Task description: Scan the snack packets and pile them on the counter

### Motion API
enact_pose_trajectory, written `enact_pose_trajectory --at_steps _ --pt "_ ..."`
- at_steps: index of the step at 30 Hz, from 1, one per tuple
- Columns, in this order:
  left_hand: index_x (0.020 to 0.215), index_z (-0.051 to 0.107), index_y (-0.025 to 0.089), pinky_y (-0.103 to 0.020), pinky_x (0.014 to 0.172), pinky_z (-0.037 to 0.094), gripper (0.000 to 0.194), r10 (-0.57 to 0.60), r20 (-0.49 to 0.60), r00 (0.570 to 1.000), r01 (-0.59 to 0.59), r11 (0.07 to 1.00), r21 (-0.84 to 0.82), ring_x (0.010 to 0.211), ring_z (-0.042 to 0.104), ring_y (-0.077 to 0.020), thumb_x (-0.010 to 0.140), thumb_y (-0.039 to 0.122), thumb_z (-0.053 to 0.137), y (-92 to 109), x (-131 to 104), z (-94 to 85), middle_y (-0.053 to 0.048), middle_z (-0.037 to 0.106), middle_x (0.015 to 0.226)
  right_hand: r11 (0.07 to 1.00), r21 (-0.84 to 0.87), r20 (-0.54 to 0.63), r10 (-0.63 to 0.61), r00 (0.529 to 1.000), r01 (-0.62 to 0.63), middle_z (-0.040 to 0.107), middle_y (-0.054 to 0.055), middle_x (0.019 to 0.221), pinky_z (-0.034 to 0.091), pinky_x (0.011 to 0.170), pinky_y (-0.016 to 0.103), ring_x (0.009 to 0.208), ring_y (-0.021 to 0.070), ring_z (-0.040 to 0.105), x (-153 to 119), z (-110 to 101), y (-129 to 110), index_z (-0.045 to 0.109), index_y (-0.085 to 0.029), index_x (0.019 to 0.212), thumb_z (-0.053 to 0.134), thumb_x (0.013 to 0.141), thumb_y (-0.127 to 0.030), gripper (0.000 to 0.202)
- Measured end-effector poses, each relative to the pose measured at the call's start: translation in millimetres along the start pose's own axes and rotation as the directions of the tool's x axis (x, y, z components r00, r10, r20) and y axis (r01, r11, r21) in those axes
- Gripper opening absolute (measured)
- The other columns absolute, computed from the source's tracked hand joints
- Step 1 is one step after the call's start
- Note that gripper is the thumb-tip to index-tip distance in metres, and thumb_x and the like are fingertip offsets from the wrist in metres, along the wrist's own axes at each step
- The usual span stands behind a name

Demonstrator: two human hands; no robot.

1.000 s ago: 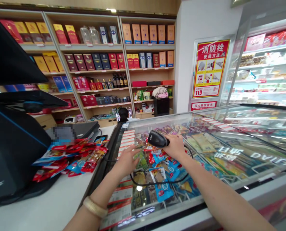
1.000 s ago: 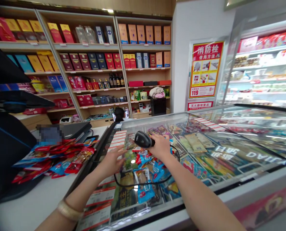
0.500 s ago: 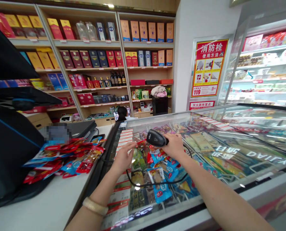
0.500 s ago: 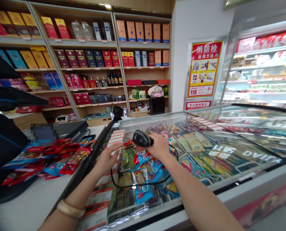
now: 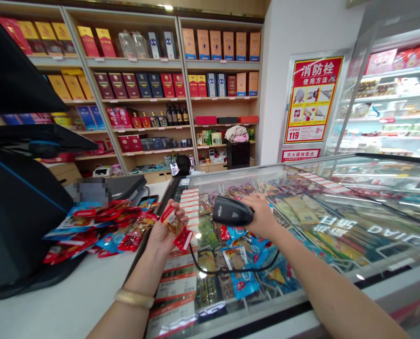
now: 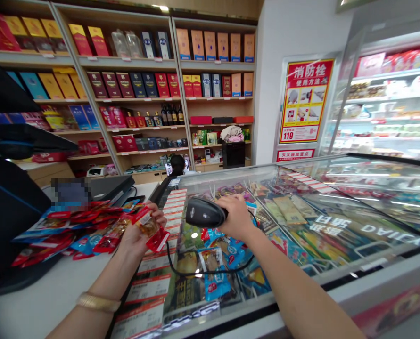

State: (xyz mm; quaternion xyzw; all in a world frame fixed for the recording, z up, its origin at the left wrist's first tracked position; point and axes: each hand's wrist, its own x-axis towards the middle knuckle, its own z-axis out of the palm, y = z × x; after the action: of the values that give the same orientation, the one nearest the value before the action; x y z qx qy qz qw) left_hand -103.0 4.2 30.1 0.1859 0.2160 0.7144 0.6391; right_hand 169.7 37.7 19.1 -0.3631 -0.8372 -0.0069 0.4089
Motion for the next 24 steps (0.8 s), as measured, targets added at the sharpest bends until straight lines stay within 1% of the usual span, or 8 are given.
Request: enact_pose_trajectory --at_steps 3,6,8,13,17,20,22,24 --pt "0.091 0.063 0.020 -0.019 0.053 0.041 0.016 -0.018 0.069 0.997 0.018 1.000 0.010 0.055 0.049 -0.0065 0.087 0.006 0.057 -4.0 -0.5 -0.5 0.004 0.056 0.070 0.996 0.044 0.034 -0.074 0.997 0.072 0.072 0.004 0.085 0.030 0.084 0.034 0.082 0.0201 0.063 -0.7 -0.8 -9.6 0.070 -0.022 0.094 0.065 0.071 -0.033 0.026" --pt "0.090 0.061 0.020 -0.020 0.055 0.042 0.015 -0.016 0.109 0.994 0.012 0.999 0.034 0.055 0.049 -0.0064 0.085 0.006 0.059 -8.7 -1.3 -1.5 0.005 0.054 0.071 0.992 0.077 0.083 -0.109 0.991 0.102 0.072 0.002 0.084 0.029 0.084 0.034 0.081 0.0188 0.064 -1.0 -0.3 -17.5 0.069 -0.023 0.090 0.065 0.070 -0.032 0.022" --pt "0.091 0.061 0.021 -0.020 0.055 0.043 0.016 -0.017 0.114 0.993 0.010 0.998 0.063 0.055 0.048 -0.0064 0.084 0.006 0.061 -11.0 -2.0 -1.5 0.005 0.054 0.071 0.992 0.071 0.113 -0.115 0.987 0.108 0.072 0.002 0.084 0.029 0.083 0.034 0.081 0.0184 0.064 -1.1 0.6 -20.3 0.067 -0.022 0.088 0.065 0.068 -0.030 0.021" --pt "0.096 0.061 0.021 -0.020 0.054 0.043 0.021 -0.023 0.093 0.995 0.014 0.996 0.093 0.056 0.049 -0.0071 0.082 0.005 0.062 -13.5 -3.6 0.7 0.005 0.054 0.071 0.991 0.097 0.117 -0.106 0.987 0.095 0.073 0.003 0.085 0.030 0.085 0.036 0.082 0.0201 0.063 -1.2 2.8 -21.6 0.067 -0.023 0.088 0.065 0.067 -0.031 0.023" --pt "0.095 0.059 0.020 -0.020 0.053 0.044 0.023 -0.035 0.113 0.993 0.028 0.998 0.062 0.056 0.050 -0.0067 0.079 0.004 0.065 -14.6 -4.0 -0.3 0.006 0.054 0.072 0.989 0.117 0.090 -0.100 0.991 0.089 0.072 0.002 0.084 0.029 0.085 0.036 0.082 0.0198 0.063 -1.4 3.5 -21.9 0.067 -0.022 0.086 0.064 0.065 -0.030 0.022" --pt "0.093 0.059 0.020 -0.019 0.053 0.045 0.022 -0.024 0.113 0.993 0.013 0.995 0.097 0.057 0.051 -0.0064 0.079 0.005 0.067 -14.3 -3.8 -2.1 0.006 0.055 0.073 0.992 0.102 0.083 -0.088 0.993 0.079 0.072 0.003 0.084 0.028 0.084 0.035 0.082 0.0193 0.063 -1.8 3.5 -22.0 0.068 -0.022 0.087 0.063 0.067 -0.029 0.022" --pt "0.091 0.059 0.020 -0.019 0.052 0.046 0.022 0.003 0.087 0.996 -0.016 0.989 0.150 0.058 0.053 -0.0067 0.077 0.005 0.068 -11.0 -4.0 -1.3 0.005 0.057 0.074 0.995 0.073 0.070 -0.074 0.995 0.069 0.073 0.003 0.085 0.028 0.083 0.034 0.083 0.0192 0.063 -2.0 3.6 -21.5 0.069 -0.022 0.089 0.063 0.069 -0.029 0.022" --pt "0.091 0.060 0.019 -0.019 0.051 0.047 0.024 0.047 0.019 0.999 -0.050 0.971 0.234 0.058 0.056 -0.0073 0.075 0.003 0.069 -3.2 -5.2 2.5 0.004 0.060 0.074 0.998 0.039 0.051 -0.058 0.997 0.056 0.073 0.003 0.086 0.028 0.083 0.034 0.083 0.0188 0.063 -1.9 4.1 -20.6 0.070 -0.022 0.090 0.063 0.070 -0.028 0.021"
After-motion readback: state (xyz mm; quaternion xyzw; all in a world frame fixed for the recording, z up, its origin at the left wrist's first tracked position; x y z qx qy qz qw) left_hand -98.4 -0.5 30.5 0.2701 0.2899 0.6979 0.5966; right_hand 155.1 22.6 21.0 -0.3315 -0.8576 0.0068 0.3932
